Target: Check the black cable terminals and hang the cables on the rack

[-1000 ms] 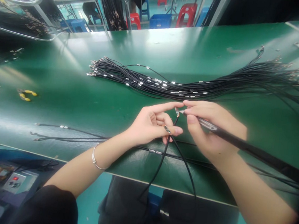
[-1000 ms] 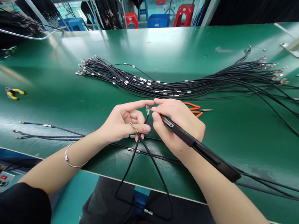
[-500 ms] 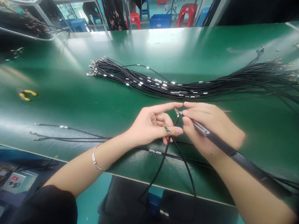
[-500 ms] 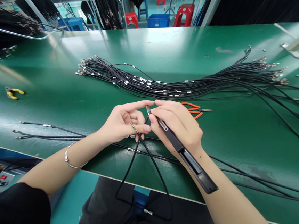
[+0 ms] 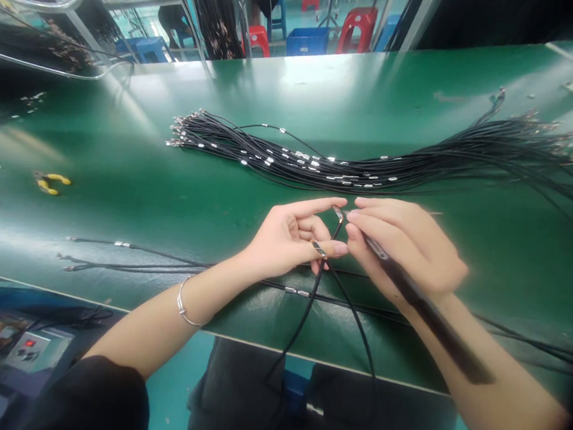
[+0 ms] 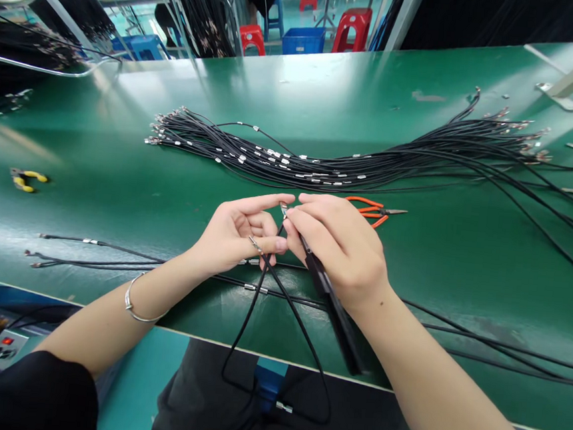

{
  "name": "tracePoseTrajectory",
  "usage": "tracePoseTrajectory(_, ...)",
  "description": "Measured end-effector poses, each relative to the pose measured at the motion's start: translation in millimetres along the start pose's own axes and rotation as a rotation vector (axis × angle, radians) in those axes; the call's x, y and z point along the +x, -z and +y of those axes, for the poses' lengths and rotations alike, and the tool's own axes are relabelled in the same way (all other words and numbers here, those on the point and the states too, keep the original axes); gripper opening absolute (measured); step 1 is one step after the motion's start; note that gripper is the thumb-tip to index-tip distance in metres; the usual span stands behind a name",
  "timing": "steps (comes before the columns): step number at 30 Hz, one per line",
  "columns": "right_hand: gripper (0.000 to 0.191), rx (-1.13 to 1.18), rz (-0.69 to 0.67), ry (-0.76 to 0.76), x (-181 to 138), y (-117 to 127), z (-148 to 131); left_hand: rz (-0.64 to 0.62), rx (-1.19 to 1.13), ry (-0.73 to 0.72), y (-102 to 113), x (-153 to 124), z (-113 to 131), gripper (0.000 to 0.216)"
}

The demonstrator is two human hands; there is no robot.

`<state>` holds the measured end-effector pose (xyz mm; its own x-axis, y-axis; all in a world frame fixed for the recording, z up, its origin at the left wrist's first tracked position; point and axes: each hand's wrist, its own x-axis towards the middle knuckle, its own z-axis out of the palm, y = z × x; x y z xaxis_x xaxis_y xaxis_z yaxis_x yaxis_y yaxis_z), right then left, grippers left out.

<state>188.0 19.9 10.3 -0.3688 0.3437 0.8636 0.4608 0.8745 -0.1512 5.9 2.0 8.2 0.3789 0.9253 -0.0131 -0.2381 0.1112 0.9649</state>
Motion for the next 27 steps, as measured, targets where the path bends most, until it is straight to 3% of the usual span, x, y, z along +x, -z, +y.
tracePoseTrajectory(7, 0.022, 0.053, 0.121, -0.215, -1.3, -1.6, -3.5, -0.024, -0.067, 0.035, 0.4, 1.1, 2.5, 0.076)
tracePoseTrajectory(13, 0.021, 0.282, 0.204, -0.413, -0.8, -3.5, -5.4, -0.042, -0.080, 0.036, -0.3, 1.0, 3.4, 0.073)
tracePoseTrajectory(19, 0.015, 0.373, 0.204, -0.437, 0.9, -5.2, -6.4, -0.068, -0.098, 0.008, 0.0, -0.3, 3.8, 0.068)
tracePoseTrajectory(27, 0.021, 0.377, 0.173, -0.364, 2.6, -3.7, -6.3, -0.094, -0.074, -0.015, 1.5, -1.1, 4.3, 0.069)
